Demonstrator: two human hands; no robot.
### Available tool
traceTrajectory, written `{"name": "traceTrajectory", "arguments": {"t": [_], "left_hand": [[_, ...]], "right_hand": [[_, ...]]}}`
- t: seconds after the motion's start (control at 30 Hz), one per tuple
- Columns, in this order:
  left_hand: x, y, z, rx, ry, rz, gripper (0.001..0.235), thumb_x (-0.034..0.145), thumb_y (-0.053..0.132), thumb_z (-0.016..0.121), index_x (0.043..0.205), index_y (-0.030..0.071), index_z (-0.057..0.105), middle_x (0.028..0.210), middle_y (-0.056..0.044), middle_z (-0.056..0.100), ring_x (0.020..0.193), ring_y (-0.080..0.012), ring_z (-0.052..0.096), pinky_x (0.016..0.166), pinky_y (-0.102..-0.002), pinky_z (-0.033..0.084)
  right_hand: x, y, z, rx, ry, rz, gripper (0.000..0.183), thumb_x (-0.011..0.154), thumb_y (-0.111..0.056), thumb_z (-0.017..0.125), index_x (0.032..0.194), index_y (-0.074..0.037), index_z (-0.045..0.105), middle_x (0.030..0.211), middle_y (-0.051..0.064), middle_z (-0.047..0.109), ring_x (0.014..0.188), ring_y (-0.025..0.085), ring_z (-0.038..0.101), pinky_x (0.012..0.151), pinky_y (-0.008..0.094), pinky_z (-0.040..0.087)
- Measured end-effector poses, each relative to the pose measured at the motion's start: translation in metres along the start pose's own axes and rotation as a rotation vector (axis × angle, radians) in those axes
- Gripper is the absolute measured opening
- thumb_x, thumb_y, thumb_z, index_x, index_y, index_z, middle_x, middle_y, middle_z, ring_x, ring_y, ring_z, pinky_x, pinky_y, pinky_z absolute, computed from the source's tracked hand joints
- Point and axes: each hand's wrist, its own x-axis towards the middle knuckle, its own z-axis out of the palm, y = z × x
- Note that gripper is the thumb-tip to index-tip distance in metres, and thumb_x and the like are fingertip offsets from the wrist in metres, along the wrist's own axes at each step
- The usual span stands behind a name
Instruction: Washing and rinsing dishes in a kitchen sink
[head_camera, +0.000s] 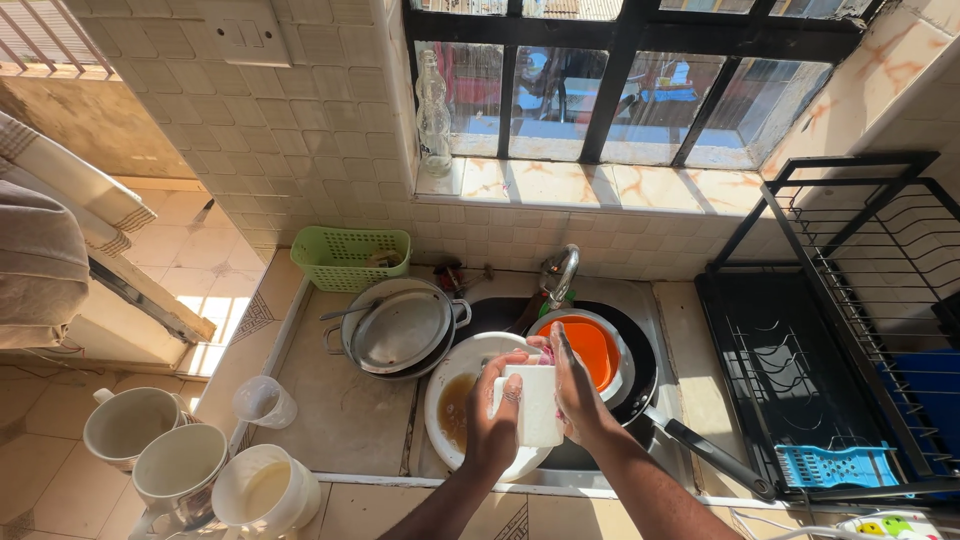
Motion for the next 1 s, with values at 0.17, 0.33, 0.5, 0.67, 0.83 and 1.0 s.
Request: {"name": "traceTrajectory", "arguments": {"t": [0.17, 0.33, 0.5, 0.67, 0.83, 1.0], "left_hand": [[0.010, -0.008, -0.003, 0.119, 0.051, 0.114, 0.029, 0.099, 0.025, 0.045, 0.109, 0.009, 0.068, 0.120, -0.011, 0.075, 0.116, -0.0257, 0.069, 0.102, -0.040, 0.050], [0.020, -0.013, -0.006, 0.218, 0.132, 0.148, 0.032, 0.101, 0.022, 0.040, 0.108, 0.007, 0.068, 0.110, -0.009, 0.075, 0.104, -0.0233, 0.070, 0.094, -0.035, 0.052], [0.013, -0.018, -0.007, 0.264, 0.108, 0.047, 0.035, 0.099, 0.027, 0.045, 0.112, 0.008, 0.072, 0.112, -0.009, 0.077, 0.105, -0.0228, 0.072, 0.094, -0.034, 0.055], [0.010, 0.005, 0.002, 0.088, 0.032, 0.003, 0.032, 0.097, 0.025, 0.049, 0.108, 0.008, 0.074, 0.114, -0.009, 0.079, 0.111, -0.0224, 0.072, 0.098, -0.036, 0.053], [0.016, -0.004, -0.004, 0.135, 0.080, 0.142, 0.029, 0.101, 0.018, 0.048, 0.117, 0.010, 0.071, 0.121, -0.012, 0.078, 0.115, -0.0275, 0.073, 0.100, -0.040, 0.054], [0.021, -0.013, -0.008, 0.158, 0.257, 0.003, 0.028, 0.100, 0.013, 0.050, 0.108, 0.010, 0.077, 0.114, -0.005, 0.080, 0.111, -0.0200, 0.073, 0.099, -0.032, 0.054]], "right_hand": [[-0.003, 0.004, 0.002, 0.078, -0.069, -0.014, 0.075, 0.090, -0.071, 0.030, 0.131, -0.015, 0.059, 0.111, 0.016, 0.069, 0.100, 0.027, 0.066, 0.083, 0.037, 0.050], [-0.002, 0.034, 0.007, 0.127, -0.104, -0.179, 0.054, 0.102, -0.053, 0.044, 0.108, -0.006, 0.070, 0.084, 0.010, 0.070, 0.074, 0.020, 0.068, 0.054, 0.031, 0.050], [-0.010, 0.031, 0.006, -0.141, -0.050, -0.325, 0.037, 0.098, -0.042, 0.054, 0.110, -0.010, 0.066, 0.088, 0.008, 0.073, 0.080, 0.017, 0.070, 0.066, 0.031, 0.056], [-0.014, -0.008, 0.004, -0.012, -0.014, -0.074, 0.054, 0.088, -0.062, 0.038, 0.128, -0.025, 0.038, 0.117, 0.003, 0.047, 0.099, 0.022, 0.048, 0.080, 0.040, 0.035], [-0.018, -0.011, 0.010, 0.149, -0.065, 0.076, 0.084, 0.080, -0.075, 0.036, 0.133, -0.014, 0.059, 0.122, 0.017, 0.067, 0.117, 0.033, 0.063, 0.102, 0.051, 0.046], [-0.017, 0.018, 0.016, 0.164, -0.059, -0.062, 0.048, 0.099, -0.044, 0.051, 0.129, -0.008, 0.060, 0.100, 0.017, 0.074, 0.083, 0.032, 0.073, 0.058, 0.039, 0.057]]}}
